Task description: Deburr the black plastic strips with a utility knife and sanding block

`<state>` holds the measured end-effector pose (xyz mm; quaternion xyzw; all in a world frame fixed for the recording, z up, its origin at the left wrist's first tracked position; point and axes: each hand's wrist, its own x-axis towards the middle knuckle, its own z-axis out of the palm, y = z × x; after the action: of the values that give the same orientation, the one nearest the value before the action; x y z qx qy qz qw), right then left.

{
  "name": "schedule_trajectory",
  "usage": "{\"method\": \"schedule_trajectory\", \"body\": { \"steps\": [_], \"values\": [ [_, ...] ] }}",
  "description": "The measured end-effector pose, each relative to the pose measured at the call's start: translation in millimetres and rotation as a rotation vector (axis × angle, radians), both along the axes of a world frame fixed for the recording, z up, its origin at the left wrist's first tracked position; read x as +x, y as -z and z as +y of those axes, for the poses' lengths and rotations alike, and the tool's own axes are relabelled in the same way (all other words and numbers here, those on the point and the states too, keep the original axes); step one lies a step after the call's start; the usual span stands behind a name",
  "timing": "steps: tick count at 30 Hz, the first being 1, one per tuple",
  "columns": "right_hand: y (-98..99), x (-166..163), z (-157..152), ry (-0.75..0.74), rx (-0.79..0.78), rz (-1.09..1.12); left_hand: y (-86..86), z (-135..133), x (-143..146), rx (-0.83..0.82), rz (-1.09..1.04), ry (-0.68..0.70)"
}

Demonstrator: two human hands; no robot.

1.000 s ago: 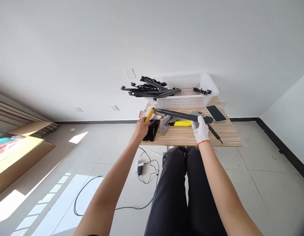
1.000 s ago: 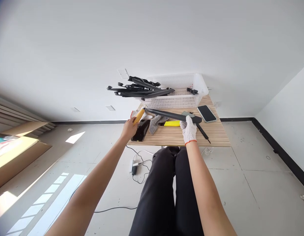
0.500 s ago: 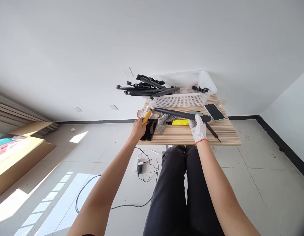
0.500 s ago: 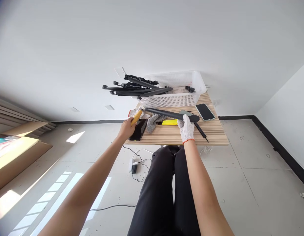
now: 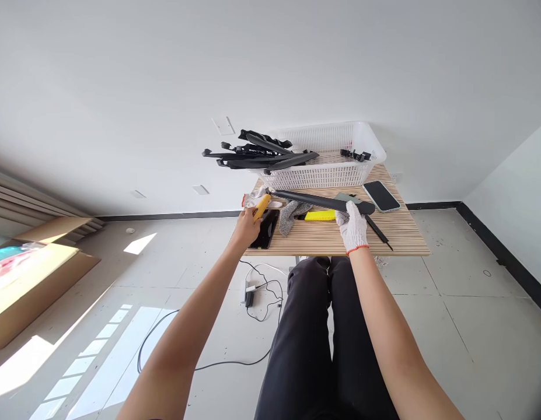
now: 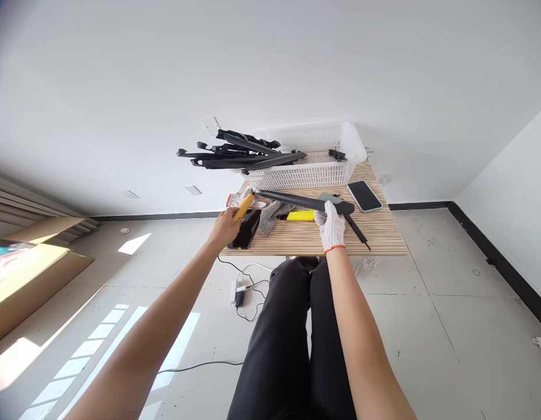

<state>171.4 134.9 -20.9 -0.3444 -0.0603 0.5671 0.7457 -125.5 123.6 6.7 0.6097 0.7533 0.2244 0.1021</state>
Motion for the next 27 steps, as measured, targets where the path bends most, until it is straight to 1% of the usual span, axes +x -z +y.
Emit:
{"method": "schedule_trajectory", "body": {
  "steps": [5,8,13,22,27],
  "values": [
    [1.0,-0.1,0.4,0.008,-0.001,-0.018,1.3,-3.4,3.1,0.011,0.013,0.028],
    [1.9,0.2,0.4,0.000,-0.003,-0.031,-1.7,-7.7,7.8,0.014,0.020,0.032],
    [0.4,-0.1,-0.9,0.001,-0.006,-0.029,-8.6,-18.3,16.3,-0.029,0.001,0.033],
    [-3.9,-0.9,-3.8,-0.005,0.006,-0.044,-6.5,-34.7,25.1,-0.058,-0.040,0.096],
    [-2.4,-0.7,-3.5,-0.006,0.025,-0.039,-10.1,-42.5,36.2,-0.088,-0.068,0.144]
  ]
}}
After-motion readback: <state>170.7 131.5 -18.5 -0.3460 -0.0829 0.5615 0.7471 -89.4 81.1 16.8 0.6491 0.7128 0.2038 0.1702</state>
